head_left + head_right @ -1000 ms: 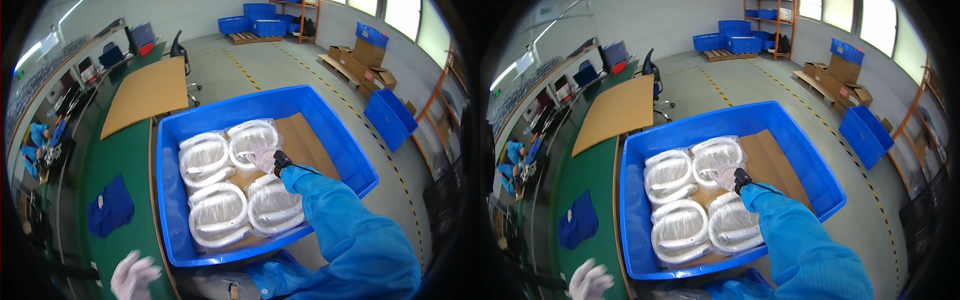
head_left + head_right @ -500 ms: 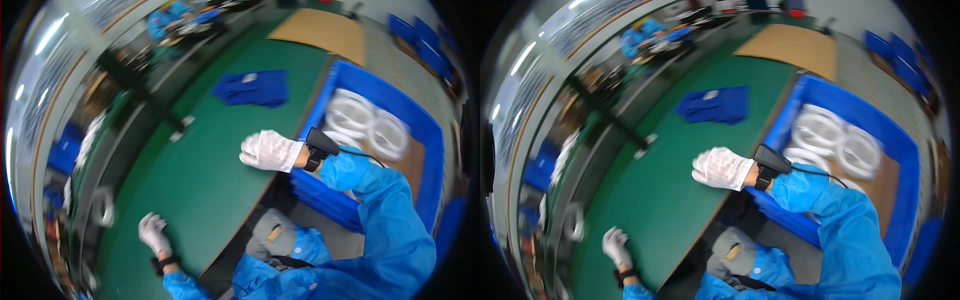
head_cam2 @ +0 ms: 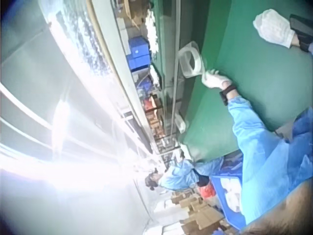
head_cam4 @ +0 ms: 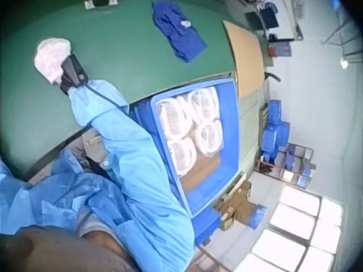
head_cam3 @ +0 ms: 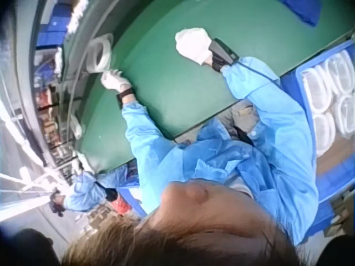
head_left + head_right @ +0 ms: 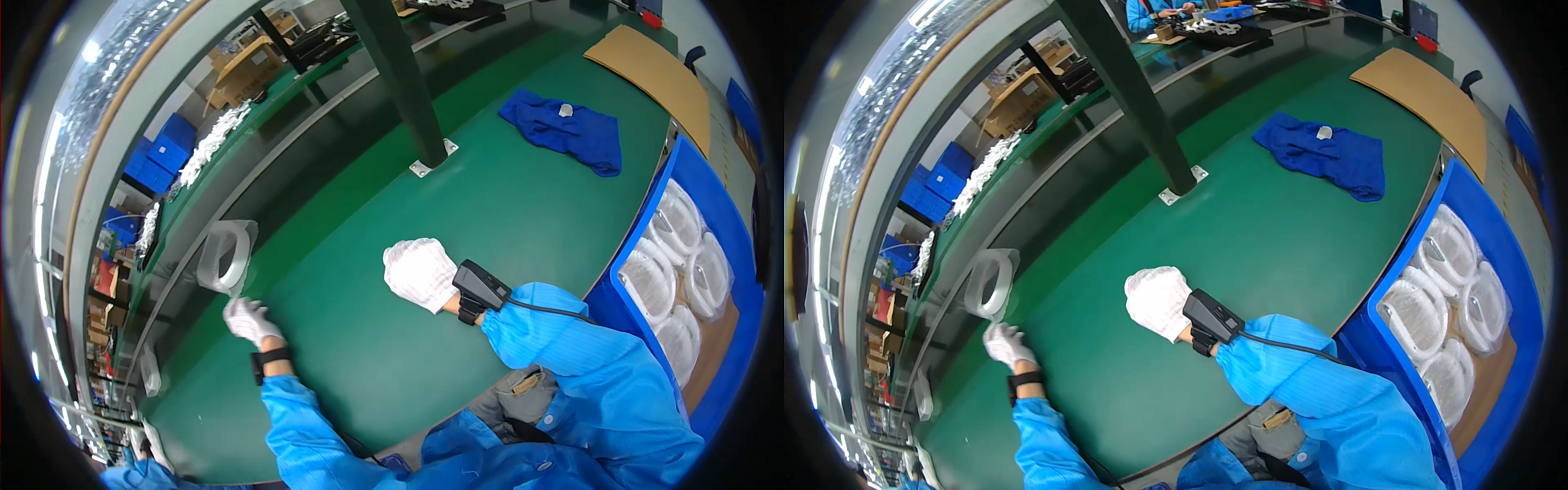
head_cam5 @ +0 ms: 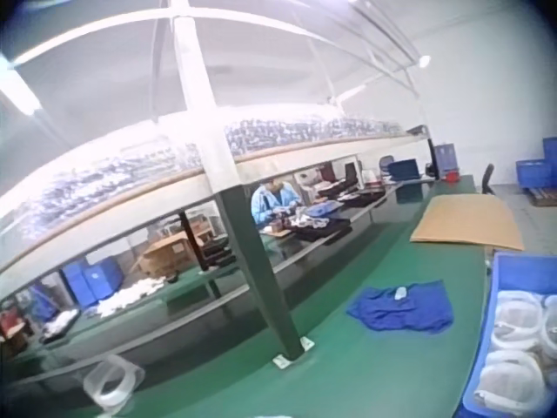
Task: Placing bubble-wrapped U-shaped plastic components into a large blue bin and inserting cardboard sheets as layer dividers.
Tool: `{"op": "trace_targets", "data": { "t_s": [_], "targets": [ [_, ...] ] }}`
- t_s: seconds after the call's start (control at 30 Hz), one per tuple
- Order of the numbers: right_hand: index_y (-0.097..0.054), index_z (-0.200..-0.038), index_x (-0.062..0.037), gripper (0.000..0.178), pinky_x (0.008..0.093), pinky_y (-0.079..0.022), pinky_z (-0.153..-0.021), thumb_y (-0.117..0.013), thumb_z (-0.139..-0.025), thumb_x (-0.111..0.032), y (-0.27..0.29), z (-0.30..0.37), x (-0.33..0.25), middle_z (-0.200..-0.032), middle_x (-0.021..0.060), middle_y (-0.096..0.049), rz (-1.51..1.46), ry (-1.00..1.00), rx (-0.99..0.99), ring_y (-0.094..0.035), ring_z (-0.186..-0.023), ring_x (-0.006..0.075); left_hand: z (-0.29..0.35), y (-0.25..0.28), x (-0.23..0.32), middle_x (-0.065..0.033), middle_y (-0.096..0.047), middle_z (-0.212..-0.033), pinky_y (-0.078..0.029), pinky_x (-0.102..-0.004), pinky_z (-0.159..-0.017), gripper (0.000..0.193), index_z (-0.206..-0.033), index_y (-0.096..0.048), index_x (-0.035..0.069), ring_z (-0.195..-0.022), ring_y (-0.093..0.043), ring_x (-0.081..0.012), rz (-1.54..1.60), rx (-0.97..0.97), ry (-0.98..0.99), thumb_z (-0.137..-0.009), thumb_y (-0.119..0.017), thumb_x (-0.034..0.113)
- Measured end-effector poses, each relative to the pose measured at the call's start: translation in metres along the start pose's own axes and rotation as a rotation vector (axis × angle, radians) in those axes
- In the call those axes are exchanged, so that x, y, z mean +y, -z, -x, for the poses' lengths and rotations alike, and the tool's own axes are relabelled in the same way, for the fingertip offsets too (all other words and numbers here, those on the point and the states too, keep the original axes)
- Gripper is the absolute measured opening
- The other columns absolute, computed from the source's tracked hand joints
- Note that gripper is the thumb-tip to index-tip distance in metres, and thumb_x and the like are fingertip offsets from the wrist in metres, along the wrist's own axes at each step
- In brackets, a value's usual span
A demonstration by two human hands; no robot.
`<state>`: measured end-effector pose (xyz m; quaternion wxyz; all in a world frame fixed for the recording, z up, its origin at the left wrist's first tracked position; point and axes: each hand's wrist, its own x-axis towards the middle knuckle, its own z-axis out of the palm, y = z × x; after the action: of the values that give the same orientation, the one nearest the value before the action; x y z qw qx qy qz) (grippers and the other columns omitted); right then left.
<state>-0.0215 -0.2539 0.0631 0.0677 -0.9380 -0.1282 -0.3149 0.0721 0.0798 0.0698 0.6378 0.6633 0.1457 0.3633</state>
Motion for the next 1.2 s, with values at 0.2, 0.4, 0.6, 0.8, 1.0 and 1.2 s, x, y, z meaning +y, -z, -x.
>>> {"op": "trace_targets", "data": {
  "t_s": [0.2,0.4,0.6,0.8,1.0,1.2],
  "targets": [
    [-0.046,-0.059,-0.0101,0.016,0.0348,-0.039,-0.043,-0.057,-0.07,-0.014,0.006,-0.005,0.007,-0.051,0.0056,-0.045,-0.175,-0.094,-0.038,-0.049,-0.044,0.0202,-0.164,0.007,-0.048,-0.0121,-0.056,-0.101,-0.051,-0.0388,-0.061,0.069,-0.121,-0.049,0.009,-0.078,-0.062,-0.028,-0.098,0.091,0.563,-0.08,-0.06,0.064],
    [-0.047,-0.061,-0.0085,0.014,0.0343,-0.037,-0.041,-0.058,-0.069,-0.013,0.004,-0.006,0.001,-0.052,0.0057,-0.046,-0.015,-0.041,-0.016,-0.05,-0.045,0.02,-0.228,0.0,-0.082,-0.0062,-0.056,-0.077,-0.048,-0.0412,-0.052,0.04,-0.097,-0.06,0.009,-0.064,-0.058,-0.0226,-0.551,-0.323,0.702,-0.087,-0.058,0.048],
    [-0.043,-0.058,-0.0094,0.018,0.0353,-0.038,-0.042,-0.058,-0.069,-0.013,-0.002,0.002,0.014,-0.05,0.0054,-0.043,-0.108,-0.113,-0.051,-0.048,-0.044,0.0204,-0.18,-0.062,-0.101,-0.0108,-0.06,-0.083,-0.051,-0.039,-0.058,0.026,-0.097,-0.061,0.006,-0.068,-0.059,-0.0308,-0.873,-0.569,-0.016,-0.086,-0.061,0.03],
    [-0.045,-0.058,-0.01,0.018,0.0363,-0.041,-0.044,-0.057,-0.07,-0.014,-0.001,0.001,0.015,-0.051,0.0057,-0.046,-0.166,-0.132,-0.004,-0.051,-0.045,0.022,-0.146,-0.049,-0.043,-0.0252,-0.063,-0.085,-0.051,-0.0416,-0.071,0.031,-0.091,-0.059,-0.003,-0.083,-0.061,-0.0428,-1.323,-0.816,-0.766,-0.08,-0.068,0.024],
    [-0.049,-0.06,-0.0101,0.015,0.0367,-0.043,-0.046,-0.057,-0.072,-0.015,-0.001,0.001,0.002,-0.053,0.007,-0.051,-0.259,-0.142,-0.007,-0.054,-0.048,0.0228,-0.129,0.011,-0.006,-0.011,-0.062,-0.083,-0.05,-0.0301,-0.064,0.017,-0.102,-0.056,0.0,-0.072,-0.059,-0.0228,-1.266,-0.839,-0.784,-0.088,-0.053,0.008],
    [-0.055,-0.071,-0.0066,0.023,0.0426,-0.05,-0.056,-0.058,-0.082,-0.027,0.007,-0.004,0.006,-0.062,0.0121,-0.059,-0.311,-0.259,-0.042,-0.061,-0.058,0.0303,-0.068,0.033,0.024,-0.0032,-0.061,-0.082,-0.045,-0.017,-0.054,0.012,-0.095,-0.058,0.005,-0.066,-0.055,-0.011,0.266,-0.654,0.748,-0.094,-0.051,0.016]
  ]
}}
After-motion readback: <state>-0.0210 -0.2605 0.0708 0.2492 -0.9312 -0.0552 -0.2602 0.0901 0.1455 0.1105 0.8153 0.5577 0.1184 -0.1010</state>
